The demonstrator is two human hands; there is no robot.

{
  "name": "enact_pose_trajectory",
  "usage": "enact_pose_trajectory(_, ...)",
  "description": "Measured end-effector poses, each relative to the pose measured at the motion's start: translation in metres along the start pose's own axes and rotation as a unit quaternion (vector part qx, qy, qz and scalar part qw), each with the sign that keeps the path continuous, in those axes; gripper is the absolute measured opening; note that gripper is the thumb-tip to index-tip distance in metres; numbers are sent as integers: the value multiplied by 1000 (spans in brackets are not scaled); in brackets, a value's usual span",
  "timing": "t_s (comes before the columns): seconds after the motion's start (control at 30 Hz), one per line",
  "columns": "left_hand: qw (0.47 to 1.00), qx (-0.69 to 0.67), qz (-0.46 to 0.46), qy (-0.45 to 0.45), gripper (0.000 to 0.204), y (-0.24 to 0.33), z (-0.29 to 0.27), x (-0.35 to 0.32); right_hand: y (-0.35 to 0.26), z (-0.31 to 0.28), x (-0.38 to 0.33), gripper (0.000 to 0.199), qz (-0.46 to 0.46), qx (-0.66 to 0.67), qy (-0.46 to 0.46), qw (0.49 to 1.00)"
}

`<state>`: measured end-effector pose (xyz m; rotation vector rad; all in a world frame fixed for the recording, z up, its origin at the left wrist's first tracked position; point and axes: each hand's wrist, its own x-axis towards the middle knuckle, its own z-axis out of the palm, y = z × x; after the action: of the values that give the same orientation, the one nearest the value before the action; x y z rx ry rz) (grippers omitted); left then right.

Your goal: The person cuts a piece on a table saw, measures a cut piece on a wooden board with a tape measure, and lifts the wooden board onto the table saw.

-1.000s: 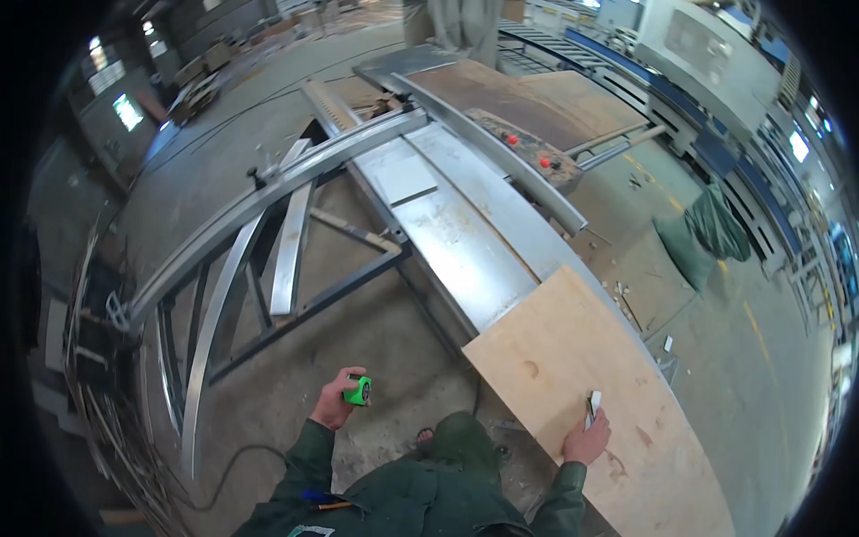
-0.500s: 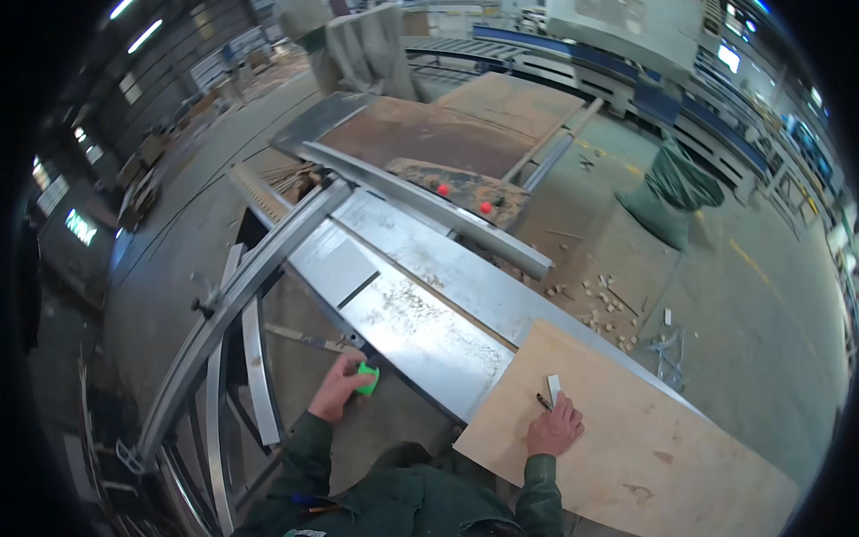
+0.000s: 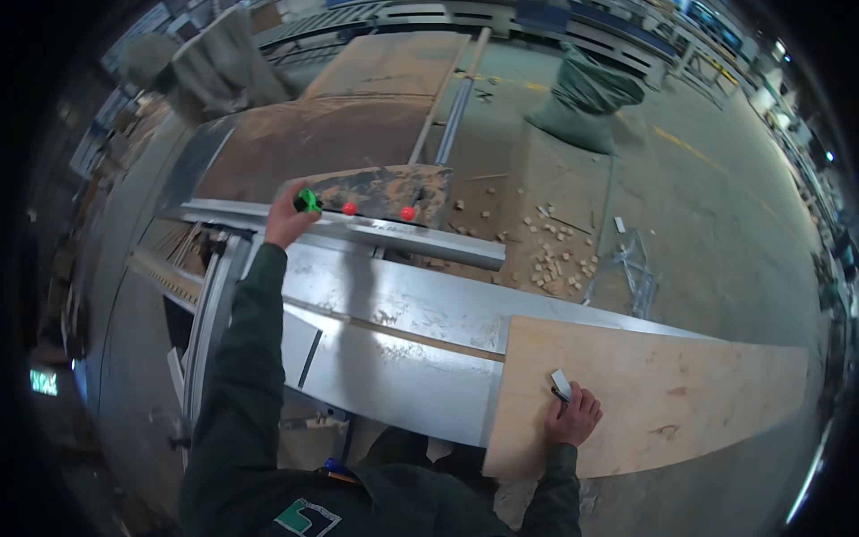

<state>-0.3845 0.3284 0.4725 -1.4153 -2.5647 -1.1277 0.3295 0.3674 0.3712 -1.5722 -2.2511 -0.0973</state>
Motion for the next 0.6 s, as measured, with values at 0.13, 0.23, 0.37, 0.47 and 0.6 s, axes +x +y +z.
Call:
enact_pose_trajectory(0.13, 990, 125, 18, -60, 72, -9, 40, 72, 4, -2, -1, 47, 15, -17, -16, 1000)
enact_pose_trajectory(0.23, 982, 148, 8, -116, 69, -44, 65, 93, -5, -5, -2, 47, 27, -29, -22, 999)
enact_pose_trajectory(0.37, 992, 82, 36, -83, 70, -100, 89, 94, -4, 7, 10, 47, 11, -27, -19, 999)
enact_pose_trajectory(0.47, 998, 29, 34, -43, 72, -96, 97, 75, -2, 4, 1, 48, 0, -32, -23, 999)
enact_pose_trajectory(0.6, 999, 10, -31, 30, 71, -87, 96, 61, -3, -4, 3, 61, 32, -41, -56, 997)
